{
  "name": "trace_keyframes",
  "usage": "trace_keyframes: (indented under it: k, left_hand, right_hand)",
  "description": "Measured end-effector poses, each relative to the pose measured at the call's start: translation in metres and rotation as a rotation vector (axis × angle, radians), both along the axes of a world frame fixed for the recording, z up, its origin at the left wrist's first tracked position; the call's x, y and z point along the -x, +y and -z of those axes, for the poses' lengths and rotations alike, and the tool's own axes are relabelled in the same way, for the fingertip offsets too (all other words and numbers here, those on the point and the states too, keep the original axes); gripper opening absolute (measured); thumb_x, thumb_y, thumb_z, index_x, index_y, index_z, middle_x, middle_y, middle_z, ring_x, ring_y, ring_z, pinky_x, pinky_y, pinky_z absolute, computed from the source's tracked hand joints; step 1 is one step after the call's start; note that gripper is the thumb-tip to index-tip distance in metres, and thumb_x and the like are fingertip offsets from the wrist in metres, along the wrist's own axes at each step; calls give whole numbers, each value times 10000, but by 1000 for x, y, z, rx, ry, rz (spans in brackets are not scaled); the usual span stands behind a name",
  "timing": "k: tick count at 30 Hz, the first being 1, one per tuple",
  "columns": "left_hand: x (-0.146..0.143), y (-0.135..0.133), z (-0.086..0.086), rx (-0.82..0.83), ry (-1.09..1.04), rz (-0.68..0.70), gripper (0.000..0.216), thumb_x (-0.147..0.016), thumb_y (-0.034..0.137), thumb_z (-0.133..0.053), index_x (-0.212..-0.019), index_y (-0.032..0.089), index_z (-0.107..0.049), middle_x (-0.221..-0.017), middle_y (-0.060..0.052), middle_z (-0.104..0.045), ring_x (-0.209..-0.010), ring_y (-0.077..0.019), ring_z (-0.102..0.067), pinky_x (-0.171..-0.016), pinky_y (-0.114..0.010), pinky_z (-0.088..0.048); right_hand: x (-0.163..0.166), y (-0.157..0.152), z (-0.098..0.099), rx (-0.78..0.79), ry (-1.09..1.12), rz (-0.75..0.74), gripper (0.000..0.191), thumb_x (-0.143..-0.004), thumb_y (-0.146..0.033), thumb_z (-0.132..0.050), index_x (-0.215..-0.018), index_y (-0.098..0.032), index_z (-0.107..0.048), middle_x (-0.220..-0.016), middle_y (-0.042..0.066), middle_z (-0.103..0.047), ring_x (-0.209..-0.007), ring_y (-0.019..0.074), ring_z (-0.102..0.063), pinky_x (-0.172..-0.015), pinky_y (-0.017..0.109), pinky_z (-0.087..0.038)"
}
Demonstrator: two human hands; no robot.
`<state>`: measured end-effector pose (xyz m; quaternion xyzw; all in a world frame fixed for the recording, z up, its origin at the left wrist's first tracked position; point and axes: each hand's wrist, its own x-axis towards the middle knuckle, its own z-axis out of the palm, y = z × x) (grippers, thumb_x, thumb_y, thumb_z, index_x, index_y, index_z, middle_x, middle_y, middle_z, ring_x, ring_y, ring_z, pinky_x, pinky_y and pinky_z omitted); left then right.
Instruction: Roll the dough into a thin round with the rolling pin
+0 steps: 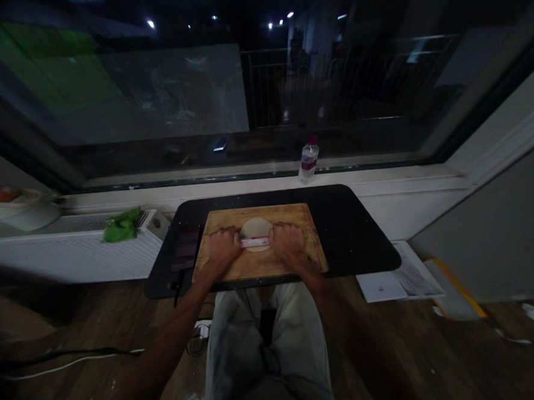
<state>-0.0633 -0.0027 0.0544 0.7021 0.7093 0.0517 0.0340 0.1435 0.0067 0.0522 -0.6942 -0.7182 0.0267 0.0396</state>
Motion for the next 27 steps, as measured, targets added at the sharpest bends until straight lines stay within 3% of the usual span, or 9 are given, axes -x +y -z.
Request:
trace_keyframes:
  k: [18, 27]
  left_hand:
    - [0, -11, 1, -31, 23, 3, 431, -1112, 306, -464, -1288, 150, -826, -1245, -208, -833, -1118, -327, -807, -950, -402, -586]
    - [2, -4, 1, 0, 25, 21, 427, -1139, 323, -456, -1272, 149, -823, -1269, -226, -820, -1136, -348, -803, -979, -441, -588]
  right_hand:
    - [2, -16, -2, -40, 5, -6, 462, -1145, -299, -450, -1210, -144, -880, -1229, 218, -853, -1143, 308, -830, -973, 359, -579]
    - [1, -3, -4, 8, 0, -15, 489, -1164, -339, -440, -1206, -150, -889, -1224, 198, -859, -1183, 294, -817, -975, 334, -562]
